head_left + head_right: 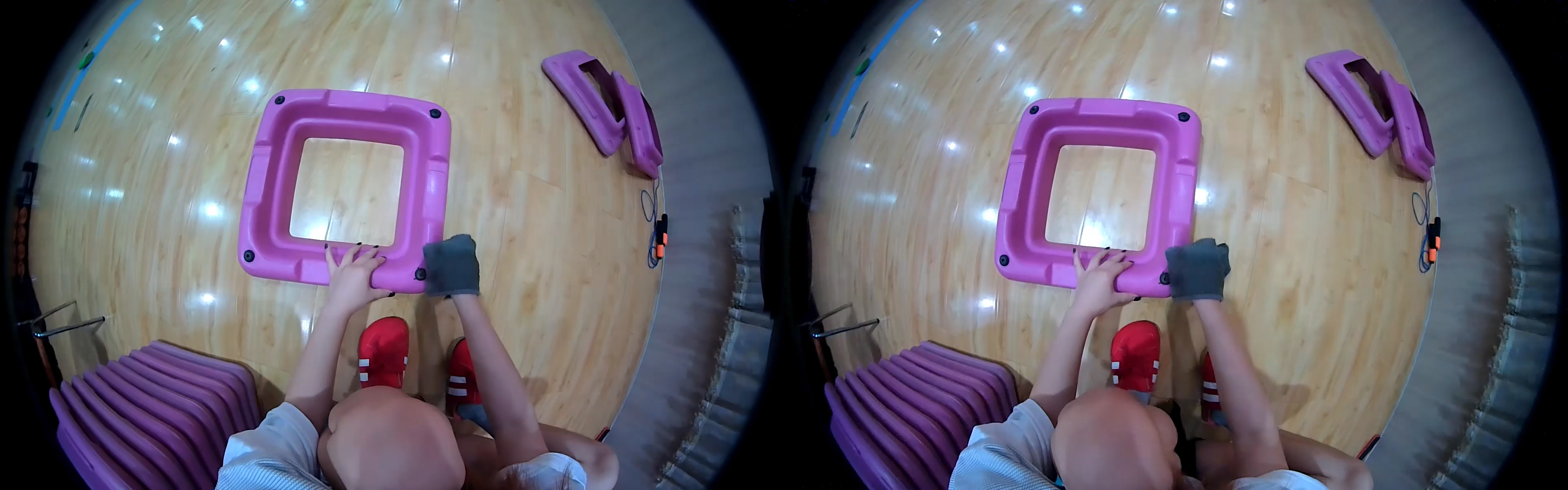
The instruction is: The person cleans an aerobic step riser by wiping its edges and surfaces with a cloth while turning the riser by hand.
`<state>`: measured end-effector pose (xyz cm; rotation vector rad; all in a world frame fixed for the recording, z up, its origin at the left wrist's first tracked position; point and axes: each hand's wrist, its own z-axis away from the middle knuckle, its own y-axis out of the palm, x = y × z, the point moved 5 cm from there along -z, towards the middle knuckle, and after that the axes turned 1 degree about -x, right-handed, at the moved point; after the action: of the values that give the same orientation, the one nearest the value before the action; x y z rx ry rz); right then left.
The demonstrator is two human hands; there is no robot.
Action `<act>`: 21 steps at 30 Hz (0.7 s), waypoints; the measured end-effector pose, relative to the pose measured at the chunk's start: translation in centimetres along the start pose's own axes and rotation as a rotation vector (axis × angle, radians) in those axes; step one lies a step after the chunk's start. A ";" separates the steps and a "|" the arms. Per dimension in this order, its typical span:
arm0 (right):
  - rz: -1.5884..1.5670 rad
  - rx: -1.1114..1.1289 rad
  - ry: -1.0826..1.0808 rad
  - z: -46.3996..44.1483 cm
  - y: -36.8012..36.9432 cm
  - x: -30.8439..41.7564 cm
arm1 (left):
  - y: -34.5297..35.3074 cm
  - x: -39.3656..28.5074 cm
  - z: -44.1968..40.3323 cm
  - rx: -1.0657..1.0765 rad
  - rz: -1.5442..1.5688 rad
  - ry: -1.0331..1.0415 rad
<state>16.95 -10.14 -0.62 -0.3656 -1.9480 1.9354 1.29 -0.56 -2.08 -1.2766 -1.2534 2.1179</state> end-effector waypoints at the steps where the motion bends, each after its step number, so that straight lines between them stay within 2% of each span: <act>1: 0.036 0.066 0.098 -0.5 1.1 -0.4 | 0.0 0.3 0.3 0.009 -0.007 -0.034; 6: 0.062 -0.040 0.080 -3.7 8.5 -2.6 | -0.7 1.1 1.1 0.022 0.047 -0.031; 9: 0.054 -0.085 -0.048 -6.7 6.4 -2.3 | -0.9 1.1 1.2 0.020 0.088 -0.011; 11: 0.052 0.070 -0.079 -8.7 4.8 -2.6 | -1.0 1.1 1.0 0.031 0.099 -0.004; 15: 0.229 0.135 -0.118 -12.0 5.0 -4.0 | -0.8 1.0 0.9 0.042 0.102 -0.009; 17: 0.155 -0.027 0.108 -13.5 5.6 -5.9 | -0.7 1.2 0.9 0.042 0.097 -0.003; 18: -0.019 -0.003 0.155 -13.9 5.4 -6.6 | -0.6 1.3 0.8 0.036 0.106 -0.001; 21: -0.176 0.042 0.242 -14.3 7.1 -7.7 | -0.6 1.0 0.8 0.031 0.120 -0.020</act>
<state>29.57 -0.41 -8.49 -0.3837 -1.7222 1.7315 -0.01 0.02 -1.96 -1.3513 -1.1741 2.2297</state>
